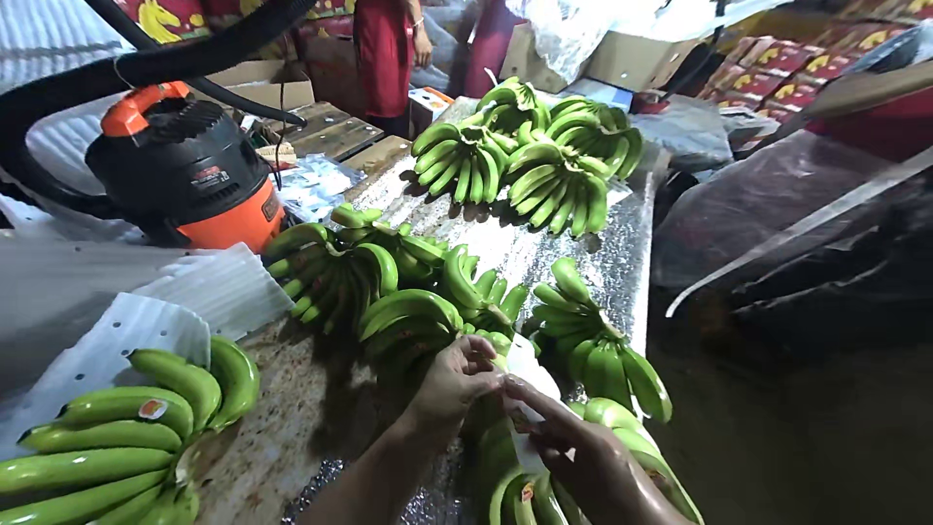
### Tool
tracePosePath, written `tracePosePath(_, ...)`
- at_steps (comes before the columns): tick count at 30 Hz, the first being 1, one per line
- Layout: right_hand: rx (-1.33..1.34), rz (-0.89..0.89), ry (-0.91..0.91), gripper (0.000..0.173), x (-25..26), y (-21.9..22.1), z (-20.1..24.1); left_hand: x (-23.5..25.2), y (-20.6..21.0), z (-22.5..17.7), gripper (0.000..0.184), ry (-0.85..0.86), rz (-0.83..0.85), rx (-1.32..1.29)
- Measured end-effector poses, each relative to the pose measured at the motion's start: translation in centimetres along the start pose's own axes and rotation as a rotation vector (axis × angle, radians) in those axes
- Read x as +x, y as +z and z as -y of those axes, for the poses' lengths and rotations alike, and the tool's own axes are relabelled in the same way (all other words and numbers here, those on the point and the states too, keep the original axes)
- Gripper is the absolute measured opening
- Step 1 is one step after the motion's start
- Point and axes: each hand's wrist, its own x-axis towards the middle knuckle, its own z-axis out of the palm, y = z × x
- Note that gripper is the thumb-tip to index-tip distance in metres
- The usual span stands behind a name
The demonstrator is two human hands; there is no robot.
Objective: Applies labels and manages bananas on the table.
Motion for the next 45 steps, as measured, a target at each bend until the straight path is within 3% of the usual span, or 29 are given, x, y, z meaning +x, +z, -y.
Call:
tracePosePath(2, 0.189, -0.032, 0.116, 0.064, 0.0, -0.1, 0.0, -0.1, -0.1, 0.6, 0.021, 0.078, -0.049, 0.071)
tracePosePath(6, 0.360, -0.031, 0.339, 0.072, 0.6, -0.5, 0.7, -1.1, -0.8, 1.9, 0.015, 0.584, -0.032, 0.676)
tracePosePath(9, 0.356, 0.013, 0.348, 0.071, 0.7, -0.3, 1.0, -1.9, -0.2, 2.7, 0.013, 0.848, -0.116, 1.053)
tracePosePath(13, 0.367, 0.081, 0.310, 0.066, 0.6, -0.1, 1.0, -2.1, 0.1, 3.1, 0.019, 1.006, -0.230, 1.157)
tracePosePath(16, 0.489, 0.142, 0.357, 0.066, 0.6, -0.5, 1.5, -2.3, -0.5, 3.1, 0.020, 1.035, -0.168, 1.051)
tracePosePath(19, 0.570, 0.044, 0.478, 0.052, 1.0, -1.1, 1.2, -1.9, -3.3, 1.7, 0.025, 0.920, 0.017, 0.683)
tracePosePath(21, 0.561, 0.018, 0.444, 0.051, 1.2, -1.8, 0.2, -1.4, -6.1, 0.1, 0.021, 0.841, -0.027, 0.593)
tracePosePath(24, 0.550, 0.097, 0.291, 0.066, 1.4, -1.6, -0.4, -0.9, -7.1, -0.8, 0.024, 0.804, 0.004, 0.760)
tracePosePath(26, 0.482, 0.140, 0.187, 0.079, 1.5, -1.0, 0.0, -0.6, -5.4, 0.0, 0.029, 0.841, 0.048, 0.896)
tracePosePath(29, 0.362, 0.168, 0.075, 0.091, 1.8, -0.2, 0.2, -0.8, -3.1, 0.6, 0.022, 0.875, 0.008, 1.051)
tracePosePath(32, 0.250, 0.174, 0.016, 0.095, 1.6, 0.0, -0.1, -1.1, -2.3, 0.6, 0.014, 0.849, -0.053, 1.131)
tracePosePath(37, 0.114, 0.167, -0.022, 0.096, 0.9, 0.1, -0.4, -1.4, -1.8, 0.6, 0.016, 0.859, -0.074, 1.170)
tracePosePath(41, 0.531, 0.177, 0.081, 0.096, 0.9, -0.2, 0.4, -1.1, -2.1, 1.8, 0.015, 1.154, -0.125, 1.167)
tracePosePath(45, 0.812, 0.125, 0.415, 0.104, 1.0, -0.4, 1.3, -2.0, -2.3, 2.4, 0.012, 1.158, -0.104, 1.114)
